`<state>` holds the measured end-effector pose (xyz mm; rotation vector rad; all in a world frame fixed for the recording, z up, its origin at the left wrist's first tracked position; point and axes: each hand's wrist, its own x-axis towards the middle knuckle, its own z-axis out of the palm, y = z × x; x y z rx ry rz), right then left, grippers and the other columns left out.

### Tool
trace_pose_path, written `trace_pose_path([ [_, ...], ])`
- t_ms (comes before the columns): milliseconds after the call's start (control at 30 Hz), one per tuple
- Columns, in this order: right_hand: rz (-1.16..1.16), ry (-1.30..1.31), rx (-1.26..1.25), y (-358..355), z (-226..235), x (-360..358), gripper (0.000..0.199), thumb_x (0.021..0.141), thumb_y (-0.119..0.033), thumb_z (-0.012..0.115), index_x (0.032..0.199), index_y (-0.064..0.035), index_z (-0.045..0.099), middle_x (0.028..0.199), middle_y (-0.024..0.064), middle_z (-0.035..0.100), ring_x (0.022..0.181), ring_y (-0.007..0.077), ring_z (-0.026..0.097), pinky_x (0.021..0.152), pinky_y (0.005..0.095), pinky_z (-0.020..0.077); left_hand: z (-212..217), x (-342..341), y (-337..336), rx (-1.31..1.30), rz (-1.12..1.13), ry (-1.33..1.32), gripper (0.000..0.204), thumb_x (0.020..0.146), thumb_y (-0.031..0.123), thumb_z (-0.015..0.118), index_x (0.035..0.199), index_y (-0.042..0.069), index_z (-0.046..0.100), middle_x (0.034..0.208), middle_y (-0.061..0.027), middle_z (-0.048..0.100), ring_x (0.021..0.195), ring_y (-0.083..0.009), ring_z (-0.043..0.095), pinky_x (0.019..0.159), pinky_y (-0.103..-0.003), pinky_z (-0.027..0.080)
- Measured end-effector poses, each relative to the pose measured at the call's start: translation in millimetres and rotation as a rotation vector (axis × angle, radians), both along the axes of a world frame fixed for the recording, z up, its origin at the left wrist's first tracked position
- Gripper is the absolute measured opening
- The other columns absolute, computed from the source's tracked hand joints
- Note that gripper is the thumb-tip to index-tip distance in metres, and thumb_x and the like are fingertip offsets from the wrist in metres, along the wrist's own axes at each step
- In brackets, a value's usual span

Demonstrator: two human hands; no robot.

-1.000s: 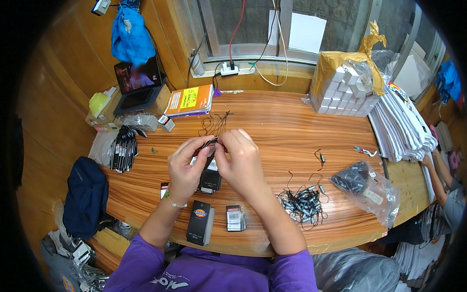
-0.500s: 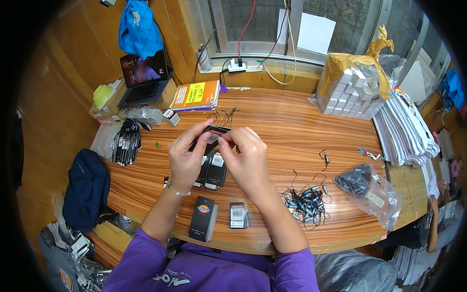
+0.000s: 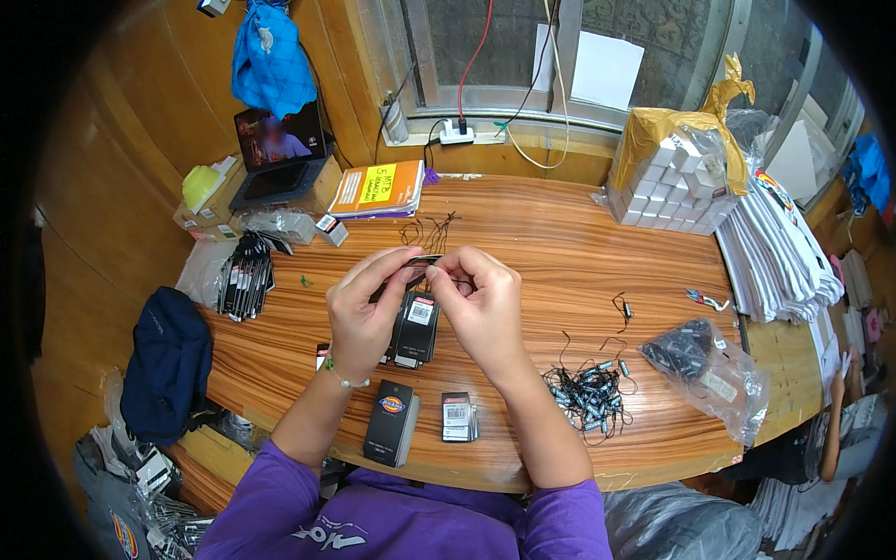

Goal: The person repeatedly picks up small black rectangular boxes and thin black wires from a wooden table. They attach the wires to the boxes and place the assembled units into a growing pile. A laptop is visible in the background.

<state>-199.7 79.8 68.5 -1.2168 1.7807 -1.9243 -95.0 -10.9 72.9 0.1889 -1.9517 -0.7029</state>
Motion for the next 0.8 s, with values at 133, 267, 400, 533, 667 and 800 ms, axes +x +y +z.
trace_pose_path([
  [133,-0.073,0.204,-0.058,-2.4,-2.5,-0.5,0.009,0.073,0.000,0.061,0.070,0.0031,0.054,0.064,0.0105,0.053,0.056,0.0191,0.051,0.051,0.0285,0.0414,-0.9,1.3,-0.2,0.019,-0.013,-0.046,0.022,0.078,-0.003,0.058,0.099,0.002,0.062,0.088,-0.0135,0.063,0.077,-0.0253,0.061,0.066,-0.032,0.049],
  [267,-0.212,0.519,-0.098,-3.4,-3.8,-0.2,0.008,0.071,0.002,0.061,0.071,0.0023,0.053,0.064,0.0133,0.052,0.059,0.0254,0.053,0.054,0.0336,0.0429,2.0,-0.2,2.5,-0.119,0.020,-0.117,0.022,0.077,-0.004,0.058,0.098,0.001,0.063,0.087,-0.0134,0.062,0.078,-0.0262,0.060,0.068,-0.032,0.048],
  [400,-0.257,0.581,-0.094,-6.3,-9.5,-1.4,0.009,0.070,0.002,0.061,0.071,0.0023,0.053,0.065,0.0140,0.053,0.060,0.0275,0.053,0.055,0.0358,0.0432,1.5,0.0,5.5,-0.076,0.016,-0.173,0.021,0.077,-0.003,0.058,0.097,0.001,0.063,0.085,-0.0130,0.061,0.075,-0.0257,0.060,0.066,-0.031,0.048],
  [533,-0.151,0.314,-0.004,-3.8,-6.1,-1.0,0.010,0.072,-0.001,0.064,0.071,0.0025,0.055,0.066,0.0136,0.055,0.061,0.0280,0.054,0.057,0.0354,0.0440,-0.5,-0.9,1.6,0.107,-0.009,-0.119,0.018,0.079,-0.002,0.058,0.096,0.000,0.063,0.081,-0.0110,0.059,0.069,-0.0209,0.059,0.059,-0.029,0.046],
  [667,-0.103,0.402,-0.073,-5.0,-5.0,-6.2,0.011,0.072,-0.004,0.067,0.072,0.0023,0.058,0.066,0.0126,0.056,0.062,0.0271,0.055,0.057,0.0337,0.0446,2.0,1.1,-4.1,0.190,-0.042,-0.075,0.015,0.080,-0.001,0.059,0.095,-0.001,0.064,0.081,-0.0093,0.059,0.070,-0.0147,0.058,0.058,-0.025,0.045],
  [800,-0.073,0.415,-0.045,-1.0,-0.8,-7.4,0.012,0.071,-0.003,0.068,0.076,0.0025,0.059,0.070,0.0122,0.058,0.065,0.0263,0.056,0.058,0.0335,0.0449,2.4,3.7,-4.9,0.287,-0.134,-0.079,0.016,0.081,-0.002,0.058,0.096,-0.003,0.063,0.084,-0.0092,0.059,0.072,-0.0148,0.058,0.062,-0.024,0.047],
])
